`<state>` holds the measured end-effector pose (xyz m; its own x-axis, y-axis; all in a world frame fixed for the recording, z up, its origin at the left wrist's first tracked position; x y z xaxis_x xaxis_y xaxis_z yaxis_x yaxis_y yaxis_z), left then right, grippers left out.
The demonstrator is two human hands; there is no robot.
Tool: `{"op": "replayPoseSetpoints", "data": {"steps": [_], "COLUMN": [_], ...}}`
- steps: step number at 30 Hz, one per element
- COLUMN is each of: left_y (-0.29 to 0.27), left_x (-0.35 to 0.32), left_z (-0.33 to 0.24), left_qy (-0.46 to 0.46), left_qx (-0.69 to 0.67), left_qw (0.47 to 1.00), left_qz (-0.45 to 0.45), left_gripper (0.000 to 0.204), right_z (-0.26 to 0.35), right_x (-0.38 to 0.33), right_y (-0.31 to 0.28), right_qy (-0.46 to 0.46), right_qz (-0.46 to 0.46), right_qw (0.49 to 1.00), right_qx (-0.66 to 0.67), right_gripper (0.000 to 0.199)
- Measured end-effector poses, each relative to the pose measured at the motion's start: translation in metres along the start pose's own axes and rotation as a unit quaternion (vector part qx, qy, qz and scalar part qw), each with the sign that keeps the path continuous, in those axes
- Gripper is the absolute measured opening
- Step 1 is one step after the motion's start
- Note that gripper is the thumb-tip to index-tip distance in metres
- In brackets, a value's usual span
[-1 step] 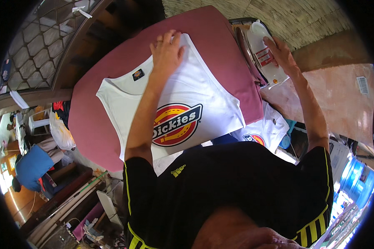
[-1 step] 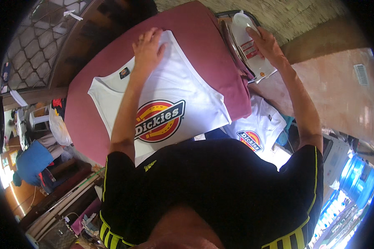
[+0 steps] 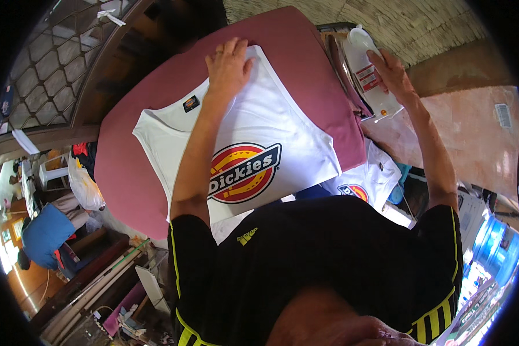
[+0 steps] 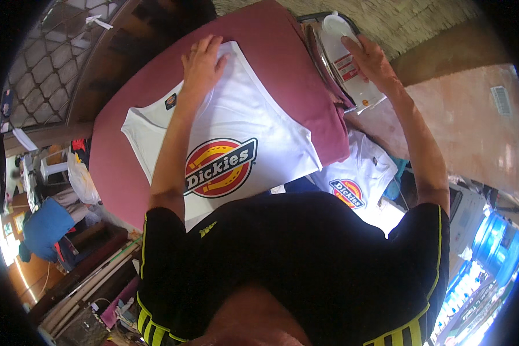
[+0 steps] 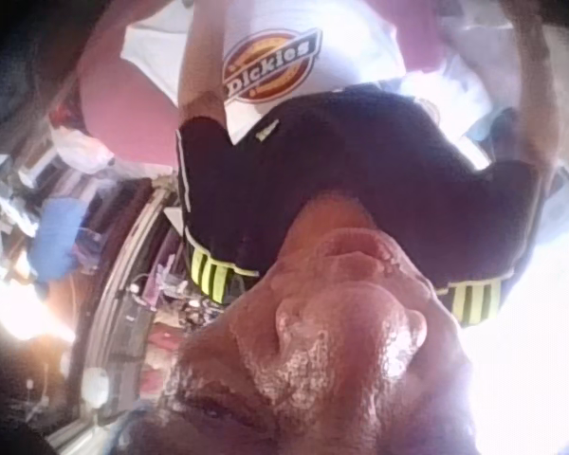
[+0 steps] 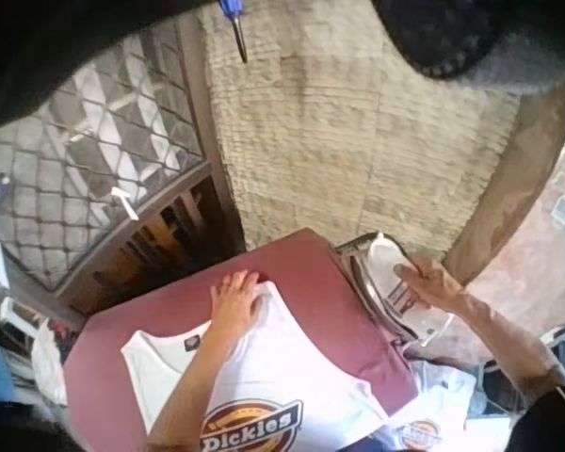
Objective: The person irons a white t-shirt on a pink ironing board. They smooth the fabric with their hands, use a steam iron to press the shirt, and flip it over to iron the back. The person also folds the shirt at the end of the process.
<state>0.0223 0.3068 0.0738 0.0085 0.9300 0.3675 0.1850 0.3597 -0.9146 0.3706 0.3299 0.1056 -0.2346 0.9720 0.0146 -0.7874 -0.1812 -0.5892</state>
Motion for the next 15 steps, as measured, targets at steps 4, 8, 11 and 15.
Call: {"op": "replayPoseSetpoints", "data": {"steps": [4,8,11,15], "left_y": [0.027,0.032,0.044,0.043], "left_x": [0.028,0.039,0.046,0.050], "left_z": [0.019,0.022,0.025,0.038], "left_qy": [-0.015,-0.019,0.017,-0.013], "left_qx": [0.000,-0.028,-0.097,-0.226], "left_qw": [0.995,0.989,0.985,0.960], "left_qz": [0.094,0.147,0.140,0.166], "left_gripper": [0.046,0.040,0.034,0.029], "right_z": [0.051,0.095,0.102,0.122], "right_x": [-0.039,-0.095,-0.123,-0.119], "right_y": [-0.010,0.020,0.066,0.120], "right_qy": [-0.042,-0.117,-0.096,-0.250], "right_qz": [0.049,-0.019,0.049,0.018], "right_qw": [0.997,0.985,0.986,0.944], "right_qx": [-0.049,-0.125,-0.131,-0.215], "right_gripper": [0.035,0.036,0.034,0.033]}}
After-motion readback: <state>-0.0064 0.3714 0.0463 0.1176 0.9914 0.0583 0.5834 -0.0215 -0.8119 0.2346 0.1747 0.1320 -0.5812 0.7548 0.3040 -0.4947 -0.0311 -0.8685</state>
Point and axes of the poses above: each hand's wrist, its own x-axis towards the middle knuckle, its own y-axis out of the palm, z = x × y, the point moved 9 cm from there along x, towards the middle knuckle, and after that the axes turned 10 degrees about -y, right-handed, at the moved point
